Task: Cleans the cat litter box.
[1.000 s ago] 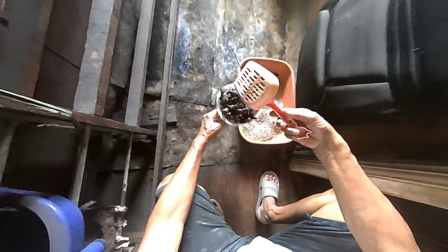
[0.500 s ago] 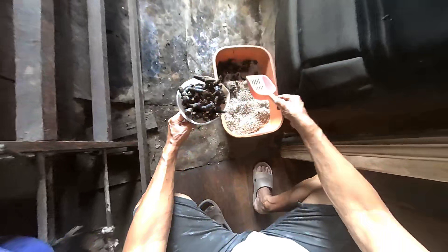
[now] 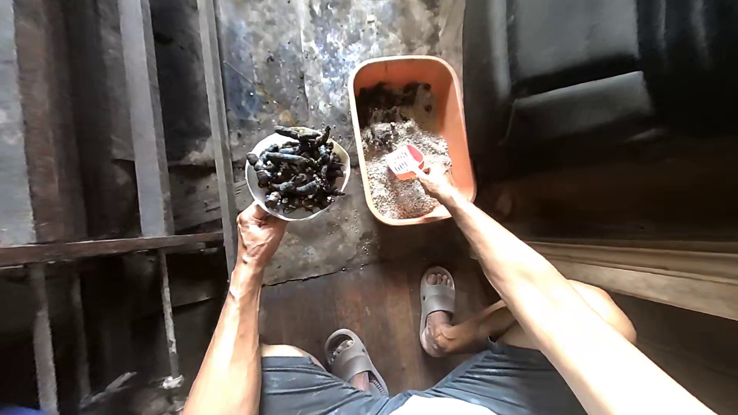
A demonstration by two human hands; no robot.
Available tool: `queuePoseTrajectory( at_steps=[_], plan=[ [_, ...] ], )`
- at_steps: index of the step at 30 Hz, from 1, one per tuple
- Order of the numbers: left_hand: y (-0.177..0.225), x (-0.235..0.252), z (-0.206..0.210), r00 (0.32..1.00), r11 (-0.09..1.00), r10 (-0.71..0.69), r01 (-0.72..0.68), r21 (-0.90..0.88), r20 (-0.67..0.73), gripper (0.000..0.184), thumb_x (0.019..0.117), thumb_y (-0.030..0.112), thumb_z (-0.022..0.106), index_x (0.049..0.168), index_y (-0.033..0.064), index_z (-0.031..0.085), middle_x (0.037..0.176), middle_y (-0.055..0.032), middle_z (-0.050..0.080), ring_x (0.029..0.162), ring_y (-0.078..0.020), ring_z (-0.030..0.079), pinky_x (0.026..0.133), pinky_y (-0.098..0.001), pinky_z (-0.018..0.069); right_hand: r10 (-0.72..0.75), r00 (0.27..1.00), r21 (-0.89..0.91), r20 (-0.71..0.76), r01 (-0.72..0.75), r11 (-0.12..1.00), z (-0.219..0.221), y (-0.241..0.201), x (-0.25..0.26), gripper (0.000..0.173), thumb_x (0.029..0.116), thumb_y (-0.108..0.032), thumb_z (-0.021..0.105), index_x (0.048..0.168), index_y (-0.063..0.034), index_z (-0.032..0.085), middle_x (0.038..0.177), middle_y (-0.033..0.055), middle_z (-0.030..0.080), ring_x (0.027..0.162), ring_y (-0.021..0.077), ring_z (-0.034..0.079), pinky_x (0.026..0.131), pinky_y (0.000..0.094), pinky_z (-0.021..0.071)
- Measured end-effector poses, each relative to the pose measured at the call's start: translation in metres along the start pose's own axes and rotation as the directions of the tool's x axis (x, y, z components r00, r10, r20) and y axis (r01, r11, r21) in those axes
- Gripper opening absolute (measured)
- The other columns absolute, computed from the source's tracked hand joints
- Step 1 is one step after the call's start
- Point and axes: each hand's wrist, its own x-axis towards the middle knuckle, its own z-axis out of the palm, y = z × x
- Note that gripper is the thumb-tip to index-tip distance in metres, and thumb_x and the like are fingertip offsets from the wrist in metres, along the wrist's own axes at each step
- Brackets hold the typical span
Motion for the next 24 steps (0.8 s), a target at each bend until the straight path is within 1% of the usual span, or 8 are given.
queuePoseTrajectory(
  at_steps=[4,9,10,13,15,18,22,24],
  plan=[
    [-0.003,-0.010,-0.005,0.999,0.998,0.044,-0.044,0.033,0.003,0.019,0.0938,0.013,0.071,0.109,0.0025,0.069,0.100,-0.0089,0.071,0.090,-0.0085,0.067,0.085,-0.0311,0.0557,0.040,0.999,-0.012,0.009,-0.040,0.999,-0.005,-0.014,0.016,0.044,0.1043,-0.036,0.057,0.117,0.0054,0.068,0.117,0.0295,0.067,0.111,0.0439,0.065,0.097,0.0632,0.0490],
    [0.008,-0.001,-0.002,0.999,0.999,-0.015,0.016,0.045,-0.030,0.021,0.0929,0.013,0.071,0.110,0.0004,0.070,0.102,-0.0056,0.073,0.095,-0.0016,0.067,0.091,-0.0252,0.0550,0.028,1.000,-0.104,0.000,-0.028,0.994,-0.012,-0.024,0.033,0.048,0.1028,-0.039,0.058,0.119,0.0055,0.067,0.122,0.0306,0.066,0.119,0.0460,0.062,0.100,0.0644,0.0465],
    [0.008,-0.002,-0.002,1.000,0.999,-0.008,0.009,0.040,-0.030,0.020,0.0931,0.012,0.071,0.109,0.0001,0.069,0.101,-0.0063,0.072,0.094,-0.0023,0.067,0.089,-0.0255,0.0544,0.022,1.000,-0.124,-0.004,-0.022,0.992,-0.013,-0.025,0.036,0.047,0.1020,-0.038,0.059,0.118,0.0053,0.068,0.121,0.0305,0.066,0.118,0.0460,0.062,0.100,0.0644,0.0468],
    [0.014,0.000,-0.001,0.998,0.998,-0.035,0.037,0.045,-0.045,0.022,0.0921,0.013,0.071,0.109,-0.0015,0.070,0.102,-0.0057,0.073,0.096,0.0006,0.066,0.092,-0.0232,0.0538,0.022,1.000,-0.161,0.015,-0.019,0.987,-0.023,-0.023,0.040,0.046,0.1006,-0.038,0.060,0.120,0.0032,0.068,0.123,0.0300,0.066,0.119,0.0461,0.062,0.099,0.0660,0.0457],
    [0.015,0.000,-0.001,0.999,0.999,-0.030,0.031,0.041,-0.040,0.022,0.0921,0.012,0.070,0.109,-0.0022,0.069,0.102,-0.0055,0.072,0.096,0.0013,0.066,0.093,-0.0225,0.0533,-0.002,1.000,-0.177,0.005,0.002,0.984,-0.032,-0.021,0.043,0.044,0.0987,-0.037,0.062,0.118,0.0026,0.070,0.122,0.0300,0.066,0.119,0.0472,0.061,0.099,0.0675,0.0450],
    [0.017,0.000,-0.002,0.999,0.999,-0.029,0.030,0.035,-0.029,0.022,0.0915,0.011,0.070,0.108,-0.0035,0.069,0.101,-0.0045,0.072,0.095,0.0031,0.065,0.091,-0.0207,0.0531,-0.013,0.999,-0.215,-0.040,0.004,0.977,-0.039,-0.012,0.052,0.049,0.0981,-0.044,0.062,0.119,-0.0006,0.071,0.122,0.0295,0.067,0.118,0.0477,0.062,0.095,0.0697,0.0459],
    [0.017,-0.001,-0.002,0.999,0.999,-0.025,0.026,0.023,-0.034,0.021,0.0908,0.009,0.071,0.109,-0.0018,0.069,0.101,-0.0012,0.072,0.096,0.0055,0.065,0.092,-0.0182,0.0530,0.006,0.999,-0.236,-0.044,-0.016,0.972,-0.046,-0.015,0.064,0.044,0.0930,-0.039,0.065,0.113,-0.0009,0.072,0.117,0.0291,0.068,0.114,0.0475,0.063,0.090,0.0703,0.0466],
    [0.015,-0.005,-0.003,1.000,0.998,-0.025,0.026,0.056,-0.013,0.020,0.0917,0.009,0.071,0.109,-0.0001,0.069,0.100,-0.0028,0.071,0.094,0.0025,0.065,0.089,-0.0208,0.0539,-0.012,0.999,-0.254,-0.036,0.003,0.967,-0.046,-0.014,0.073,0.043,0.0911,-0.040,0.066,0.109,-0.0025,0.074,0.114,0.0273,0.069,0.111,0.0463,0.064,0.088,0.0700,0.0477]
  ],
)
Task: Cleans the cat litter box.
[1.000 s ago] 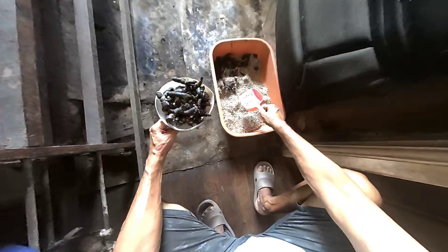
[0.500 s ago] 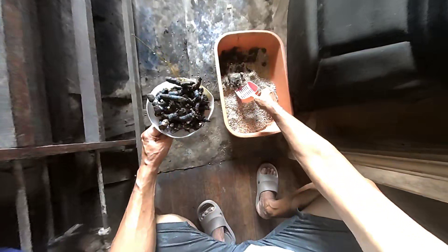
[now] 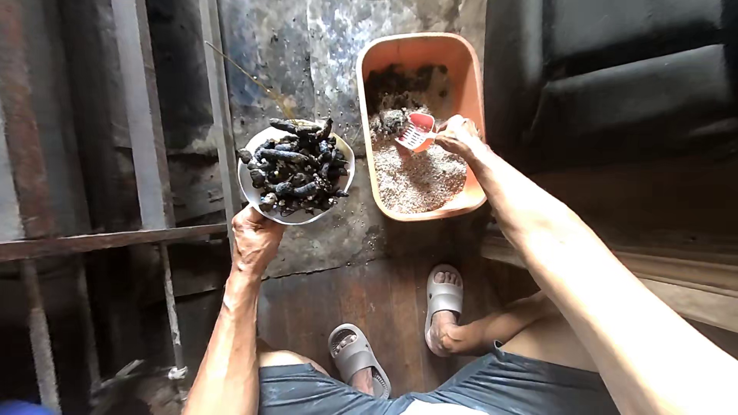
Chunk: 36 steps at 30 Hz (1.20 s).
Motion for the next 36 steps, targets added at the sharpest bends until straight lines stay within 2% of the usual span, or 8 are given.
queuePoseTrajectory(
  at_steps=[3,7,12,25,30,31,34,36],
  plan=[
    [-0.001,-0.007,-0.002,0.999,0.999,0.025,-0.025,0.032,0.023,0.018,0.0928,0.010,0.071,0.109,0.0015,0.068,0.098,-0.0054,0.069,0.090,-0.0022,0.065,0.085,-0.0244,0.0542,-0.058,0.998,-0.021,0.008,0.058,0.998,0.002,0.000,0.008,0.043,0.0905,-0.044,0.066,0.108,-0.0059,0.075,0.113,0.0245,0.070,0.110,0.0444,0.065,0.087,0.0695,0.0484],
    [0.002,0.002,0.003,1.000,1.000,-0.010,0.010,0.004,-0.018,0.021,0.0908,0.010,0.072,0.109,-0.0007,0.070,0.103,-0.0024,0.072,0.097,0.0040,0.065,0.093,-0.0196,0.0527,-0.124,0.992,-0.057,-0.009,0.124,0.991,0.007,-0.001,0.002,0.038,0.0925,-0.045,0.063,0.107,-0.0124,0.077,0.110,0.0211,0.072,0.107,0.0426,0.067,0.084,0.0690,0.0489],
    [0.003,0.004,0.004,1.000,1.000,-0.018,0.019,0.005,-0.016,0.020,0.0910,0.010,0.072,0.108,-0.0003,0.069,0.100,-0.0024,0.072,0.095,0.0032,0.065,0.091,-0.0206,0.0535,-0.158,0.987,-0.094,-0.017,0.156,0.983,0.006,-0.001,-0.004,0.038,0.0924,-0.047,0.061,0.112,-0.0187,0.078,0.115,0.0168,0.073,0.110,0.0405,0.067,0.086,0.0681,0.0491],
    [0.009,-0.003,0.001,0.999,0.999,-0.042,0.042,0.027,-0.016,0.019,0.0932,0.010,0.070,0.109,-0.0001,0.070,0.102,-0.0047,0.072,0.095,-0.0008,0.067,0.091,-0.0253,0.0553,-0.190,0.980,0.102,0.060,0.183,0.978,0.010,0.006,0.008,0.034,0.0909,-0.038,0.067,0.104,-0.0083,0.077,0.101,0.0197,0.073,0.096,0.0388,0.070,0.084,0.0662,0.0514],
    [0.009,0.001,0.002,0.999,0.999,-0.038,0.037,-0.020,-0.029,0.020,0.0916,0.009,0.071,0.109,0.0005,0.069,0.102,-0.0007,0.072,0.097,0.0029,0.066,0.093,-0.0223,0.0548,-0.131,0.988,0.307,0.083,0.099,0.947,0.035,0.008,0.011,0.032,0.0953,-0.033,0.065,0.100,-0.0022,0.073,0.090,0.0144,0.070,0.076,0.0270,0.066,0.073,0.0519,0.0537],
    [0.008,0.001,0.003,0.999,0.999,-0.032,0.031,-0.022,-0.028,0.019,0.0916,0.009,0.071,0.109,0.0010,0.069,0.102,0.0001,0.072,0.097,0.0035,0.066,0.093,-0.0217,0.0546,-0.107,0.992,0.347,0.063,0.079,0.935,0.044,0.005,0.008,0.032,0.0952,-0.033,0.065,0.101,-0.0028,0.073,0.090,0.0140,0.070,0.076,0.0262,0.066,0.072,0.0503,0.0538],
    [0.008,0.000,0.003,1.000,0.999,-0.013,0.012,-0.033,-0.028,0.018,0.0919,0.007,0.070,0.109,0.0010,0.069,0.102,0.0007,0.072,0.097,0.0037,0.066,0.092,-0.0212,0.0548,-0.046,0.999,0.309,0.030,0.034,0.950,0.065,-0.010,-0.004,0.037,0.0972,-0.037,0.064,0.116,-0.0073,0.075,0.113,0.0219,0.071,0.106,0.0394,0.068,0.091,0.0638,0.0515],
    [0.009,0.001,0.004,1.000,0.999,-0.015,0.014,-0.048,-0.025,0.018,0.0918,0.006,0.070,0.109,0.0013,0.069,0.103,0.0013,0.072,0.098,0.0038,0.066,0.093,-0.0213,0.0547,-0.021,1.000,0.261,0.004,0.019,0.965,0.075,-0.018,-0.013,0.040,0.1005,-0.042,0.059,0.114,-0.0085,0.075,0.117,0.0220,0.071,0.112,0.0411,0.066,0.092,0.0652,0.0497]
  ],
)
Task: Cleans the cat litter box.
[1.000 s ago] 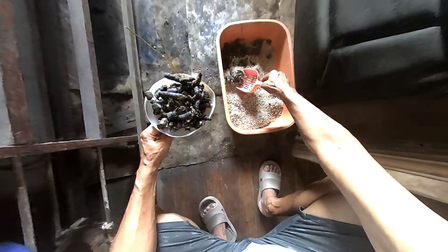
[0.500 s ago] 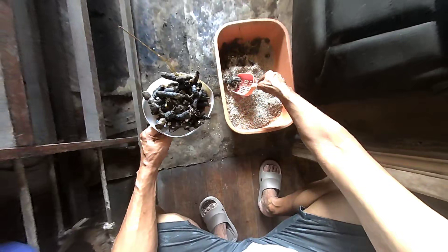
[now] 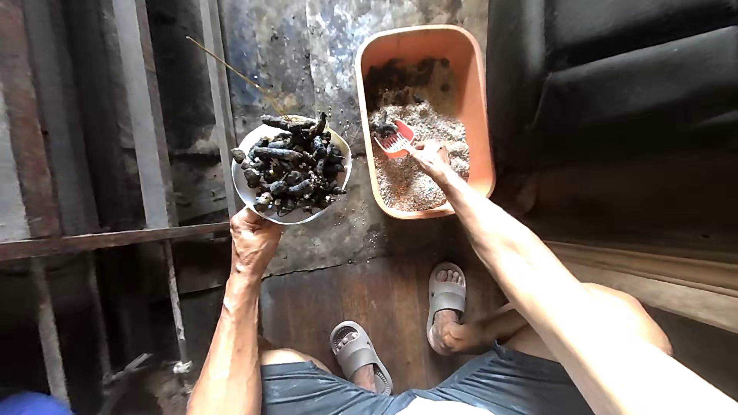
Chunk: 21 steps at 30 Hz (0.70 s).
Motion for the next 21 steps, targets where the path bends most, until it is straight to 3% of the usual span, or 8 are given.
queuePoseTrajectory(
  at_steps=[5,9,15,18,21],
  plan=[
    [-0.001,-0.004,-0.001,1.000,1.000,0.001,-0.001,0.016,0.008,0.018,0.0919,0.007,0.071,0.109,0.0042,0.069,0.101,0.0027,0.071,0.095,0.0037,0.066,0.090,-0.0207,0.0552,0.027,0.997,0.001,-0.073,-0.027,1.000,0.024,-0.008,-0.013,0.037,0.1025,-0.036,0.052,0.111,-0.0073,0.073,0.114,0.0204,0.072,0.109,0.0397,0.067,0.087,0.0631,0.0510],
    [-0.010,-0.017,-0.007,0.999,0.998,-0.003,0.001,0.055,0.033,0.016,0.0933,0.010,0.072,0.109,0.0075,0.068,0.097,-0.0009,0.069,0.087,-0.0018,0.065,0.080,-0.0248,0.0561,0.079,0.997,0.133,-0.016,-0.076,0.988,0.036,-0.019,-0.018,0.032,0.1036,-0.026,0.053,0.117,-0.0014,0.070,0.119,0.0247,0.069,0.114,0.0417,0.065,0.094,0.0628,0.0496],
    [-0.012,-0.009,-0.004,0.999,0.996,-0.045,0.042,0.080,0.032,0.017,0.0942,0.012,0.071,0.109,0.0053,0.068,0.098,-0.0034,0.069,0.087,-0.0033,0.065,0.082,-0.0278,0.0562,0.128,0.989,0.288,0.079,-0.146,0.946,0.053,-0.029,-0.015,0.031,0.1034,-0.016,0.055,0.126,0.0040,0.064,0.125,0.0277,0.065,0.119,0.0417,0.062,0.100,0.0598,0.0478],
    [-0.010,-0.007,-0.004,0.997,0.993,-0.059,0.055,0.107,0.038,0.020,0.0951,0.014,0.070,0.111,0.0026,0.067,0.100,-0.0088,0.069,0.090,-0.0093,0.066,0.084,-0.0353,0.0565,0.138,0.988,0.345,0.073,-0.155,0.926,0.054,-0.021,-0.016,0.035,0.1046,-0.016,0.054,0.134,0.0015,0.061,0.131,0.0269,0.063,0.122,0.0404,0.061,0.103,0.0581,0.0466],
    [-0.007,-0.005,-0.005,0.999,0.993,-0.030,0.026,0.115,0.033,0.020,0.0960,0.016,0.069,0.111,0.0031,0.067,0.100,-0.0072,0.068,0.091,-0.0067,0.066,0.084,-0.0316,0.0555,0.139,0.989,0.410,0.057,-0.150,0.900,0.054,-0.008,-0.023,0.035,0.1041,-0.015,0.055,0.136,-0.0008,0.059,0.126,0.0259,0.065,0.111,0.0385,0.064,0.095,0.0563,0.0510]
  ],
)
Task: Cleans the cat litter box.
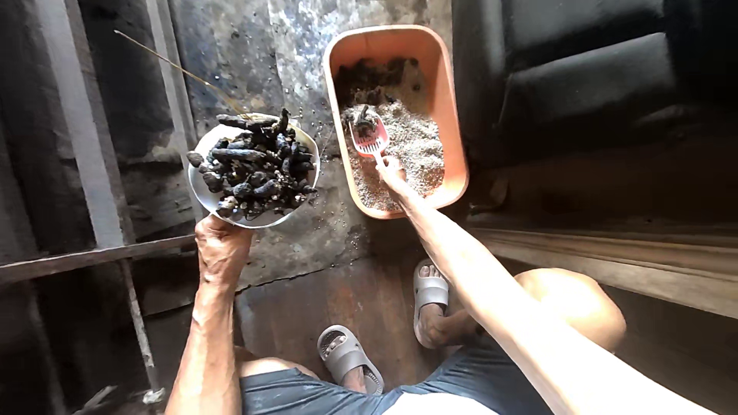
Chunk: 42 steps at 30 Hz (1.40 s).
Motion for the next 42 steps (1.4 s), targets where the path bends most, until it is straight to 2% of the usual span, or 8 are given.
queuePoseTrajectory(
  at_steps=[4,7,12,19,26,35,36,42],
  plan=[
    [0.005,0.016,0.006,0.999,0.994,-0.015,0.012,-0.105,-0.030,0.025,0.0926,0.013,0.071,0.114,-0.0008,0.066,0.107,-0.0010,0.071,0.101,0.0038,0.064,0.096,-0.0230,0.0529,-0.010,0.999,-0.013,-0.030,0.010,1.000,-0.015,0.015,-0.009,0.037,0.1030,-0.016,0.057,0.137,-0.0037,0.059,0.123,0.0245,0.066,0.105,0.0376,0.067,0.089,0.0557,0.0533],
    [0.006,0.019,0.007,1.000,0.994,-0.005,0.002,-0.113,-0.026,0.025,0.0935,0.015,0.071,0.113,-0.0003,0.067,0.107,-0.0020,0.071,0.101,0.0023,0.065,0.096,-0.0242,0.0531,-0.019,0.998,-0.016,-0.060,0.018,1.000,-0.025,0.027,-0.017,0.036,0.1033,-0.015,0.057,0.137,-0.0027,0.061,0.127,0.0243,0.066,0.114,0.0383,0.065,0.097,0.0566,0.0508],
    [0.009,0.024,0.013,0.998,0.994,0.027,-0.032,-0.105,-0.049,0.022,0.0942,0.014,0.070,0.110,-0.0018,0.067,0.104,-0.0016,0.071,0.098,0.0056,0.063,0.094,-0.0199,0.0515,-0.084,0.988,0.019,-0.129,0.087,0.996,-0.031,0.054,-0.020,0.035,0.1036,-0.016,0.056,0.136,-0.0040,0.061,0.117,0.0222,0.068,0.096,0.0339,0.068,0.085,0.0526,0.0553],
    [0.011,0.028,0.019,0.998,0.986,0.048,-0.055,-0.156,-0.048,0.021,0.0928,0.010,0.070,0.110,-0.0020,0.068,0.105,-0.0005,0.072,0.100,0.0063,0.064,0.096,-0.0194,0.0520,-0.168,0.975,-0.022,-0.148,0.167,0.986,-0.043,0.054,-0.033,0.033,0.1033,-0.016,0.057,0.133,-0.0021,0.064,0.116,0.0227,0.069,0.101,0.0342,0.068,0.091,0.0533,0.0531],
    [-0.003,0.037,0.028,1.000,0.985,0.010,-0.014,-0.169,-0.020,0.022,0.0913,0.009,0.073,0.110,-0.0031,0.070,0.105,-0.0069,0.073,0.100,-0.0012,0.067,0.096,-0.0261,0.0544,-0.197,0.966,-0.009,-0.166,0.198,0.980,-0.046,0.055,-0.031,0.032,0.1034,-0.017,0.057,0.130,-0.0017,0.066,0.111,0.0217,0.070,0.093,0.0320,0.068,0.085,0.0526,0.0545],
    [-0.020,0.044,0.036,0.999,0.989,-0.029,0.031,-0.145,0.020,0.023,0.0935,0.015,0.071,0.111,0.0001,0.071,0.106,-0.0098,0.073,0.101,-0.0077,0.068,0.096,-0.0333,0.0547,-0.195,0.968,-0.052,-0.157,0.189,0.981,-0.057,0.055,-0.048,0.032,0.1033,-0.018,0.058,0.129,-0.0030,0.068,0.115,0.0207,0.071,0.103,0.0319,0.069,0.094,0.0533,0.0530],
    [-0.021,0.044,0.036,0.999,0.989,-0.032,0.035,-0.147,0.022,0.023,0.0934,0.015,0.071,0.111,0.0001,0.071,0.106,-0.0104,0.073,0.101,-0.0085,0.069,0.096,-0.0342,0.0550,-0.197,0.967,-0.060,-0.159,0.190,0.980,-0.058,0.056,-0.049,0.031,0.1031,-0.019,0.057,0.128,-0.0037,0.069,0.111,0.0199,0.072,0.097,0.0311,0.069,0.089,0.0528,0.0537],
    [-0.017,0.044,0.035,0.999,0.993,-0.029,0.031,-0.111,0.018,0.020,0.0937,0.016,0.072,0.108,0.0007,0.072,0.103,-0.0081,0.073,0.097,-0.0039,0.067,0.093,-0.0289,0.0535,-0.177,0.970,-0.025,-0.166,0.175,0.984,-0.055,0.062,-0.055,0.030,0.1026,-0.020,0.059,0.126,-0.0032,0.069,0.105,0.0187,0.072,0.091,0.0290,0.068,0.086,0.0519,0.0538]
  ],
)
